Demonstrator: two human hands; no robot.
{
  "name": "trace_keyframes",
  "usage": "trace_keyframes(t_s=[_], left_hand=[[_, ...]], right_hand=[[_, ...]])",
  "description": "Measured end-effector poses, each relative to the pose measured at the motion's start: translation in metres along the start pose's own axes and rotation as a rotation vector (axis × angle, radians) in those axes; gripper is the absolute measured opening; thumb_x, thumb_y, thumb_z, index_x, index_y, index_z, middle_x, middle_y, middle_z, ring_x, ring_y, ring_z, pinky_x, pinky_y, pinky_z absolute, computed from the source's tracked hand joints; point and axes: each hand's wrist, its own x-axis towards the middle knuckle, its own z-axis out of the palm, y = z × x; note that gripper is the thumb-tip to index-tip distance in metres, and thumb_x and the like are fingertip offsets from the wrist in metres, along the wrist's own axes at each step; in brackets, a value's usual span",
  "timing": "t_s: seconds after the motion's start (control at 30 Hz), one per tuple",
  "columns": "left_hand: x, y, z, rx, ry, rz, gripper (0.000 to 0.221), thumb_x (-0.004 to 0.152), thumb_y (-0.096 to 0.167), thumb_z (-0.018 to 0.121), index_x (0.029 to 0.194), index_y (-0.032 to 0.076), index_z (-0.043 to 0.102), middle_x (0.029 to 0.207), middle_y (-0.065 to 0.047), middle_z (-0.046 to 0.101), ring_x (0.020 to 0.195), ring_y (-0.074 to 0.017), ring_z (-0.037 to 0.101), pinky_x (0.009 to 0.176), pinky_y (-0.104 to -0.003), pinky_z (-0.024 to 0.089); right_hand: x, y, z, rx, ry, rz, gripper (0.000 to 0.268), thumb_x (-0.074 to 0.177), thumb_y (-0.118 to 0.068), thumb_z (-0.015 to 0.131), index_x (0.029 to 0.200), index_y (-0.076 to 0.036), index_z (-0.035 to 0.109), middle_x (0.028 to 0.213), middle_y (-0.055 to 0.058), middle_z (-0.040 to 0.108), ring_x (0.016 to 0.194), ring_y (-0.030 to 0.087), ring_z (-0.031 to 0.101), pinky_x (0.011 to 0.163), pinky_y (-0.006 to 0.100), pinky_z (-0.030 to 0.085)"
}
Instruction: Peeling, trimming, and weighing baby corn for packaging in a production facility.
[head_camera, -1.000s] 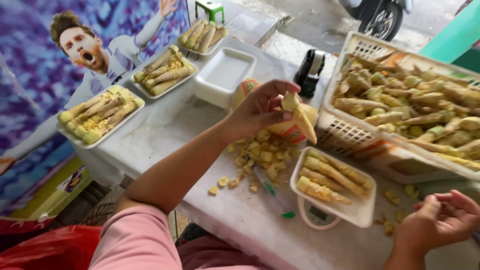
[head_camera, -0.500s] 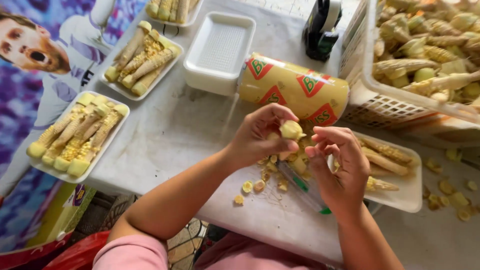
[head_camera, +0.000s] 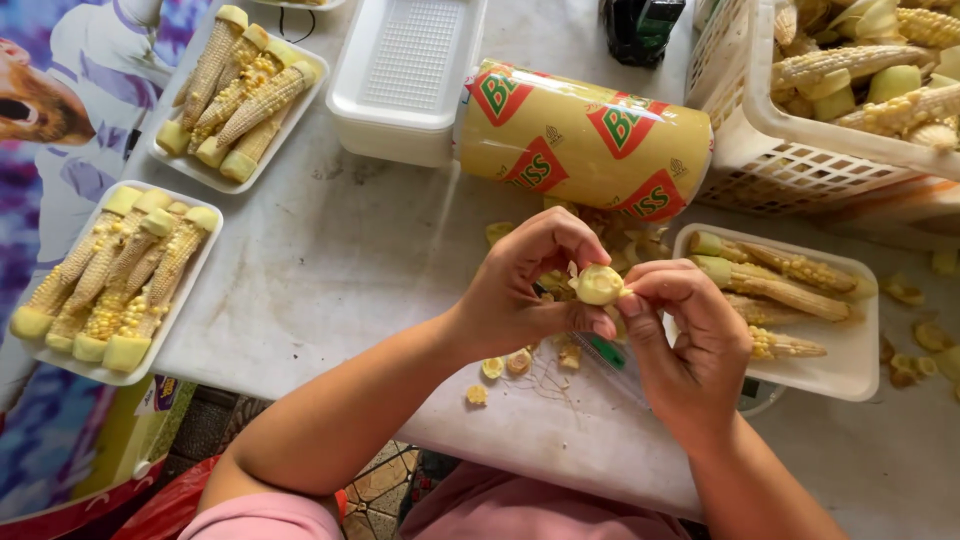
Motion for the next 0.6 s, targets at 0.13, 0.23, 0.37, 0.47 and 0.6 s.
trace_keyframes(t_s=[0.13, 0.23, 0.37, 0.47, 0.6], left_hand=[[-0.002, -0.006, 0.003, -0.067, -0.039, -0.035, 0.048, 0.074, 0.016, 0.094, 0.112, 0.002, 0.068, 0.1, -0.004, 0.06, 0.093, -0.0109, 0.063, 0.087, -0.027, 0.057], [-0.006, -0.01, 0.004, -0.097, -0.075, -0.063, 0.049, 0.08, 0.015, 0.09, 0.122, 0.003, 0.066, 0.1, -0.003, 0.063, 0.094, -0.0098, 0.066, 0.088, -0.027, 0.058], [-0.004, -0.004, 0.0, -0.054, -0.103, -0.058, 0.059, 0.081, 0.01, 0.09, 0.131, 0.001, 0.06, 0.1, -0.008, 0.066, 0.092, -0.0127, 0.067, 0.087, -0.031, 0.059], [-0.002, 0.003, -0.005, 0.105, -0.212, -0.102, 0.06, 0.088, 0.015, 0.086, 0.137, 0.015, 0.051, 0.107, -0.002, 0.062, 0.093, -0.0079, 0.061, 0.085, -0.023, 0.054], [-0.002, -0.001, -0.007, -0.022, -0.17, -0.125, 0.06, 0.089, 0.016, 0.084, 0.139, 0.014, 0.05, 0.11, -0.001, 0.061, 0.098, -0.0083, 0.062, 0.09, -0.023, 0.056]], right_hand=[[0.001, 0.006, -0.006, -0.023, 0.029, 0.034, 0.009, 0.104, -0.003, 0.062, 0.1, 0.004, 0.063, 0.092, 0.016, 0.066, 0.072, 0.011, 0.053, 0.064, 0.024, 0.049], [0.001, 0.012, -0.01, 0.02, 0.081, 0.055, 0.012, 0.105, -0.004, 0.062, 0.101, 0.007, 0.06, 0.092, 0.02, 0.065, 0.074, 0.013, 0.057, 0.066, 0.025, 0.053], [0.003, 0.007, -0.016, 0.094, 0.085, 0.08, 0.013, 0.106, -0.004, 0.06, 0.102, 0.008, 0.058, 0.091, 0.022, 0.064, 0.077, 0.016, 0.061, 0.066, 0.026, 0.055], [0.006, -0.006, -0.017, 0.102, 0.055, 0.221, 0.011, 0.107, -0.011, 0.057, 0.105, -0.001, 0.055, 0.096, 0.016, 0.067, 0.081, 0.017, 0.063, 0.072, 0.025, 0.054], [0.01, -0.01, -0.02, 0.021, -0.116, 0.203, 0.028, 0.099, -0.02, 0.063, 0.117, 0.001, 0.062, 0.101, 0.01, 0.067, 0.088, 0.013, 0.061, 0.077, 0.022, 0.051]])
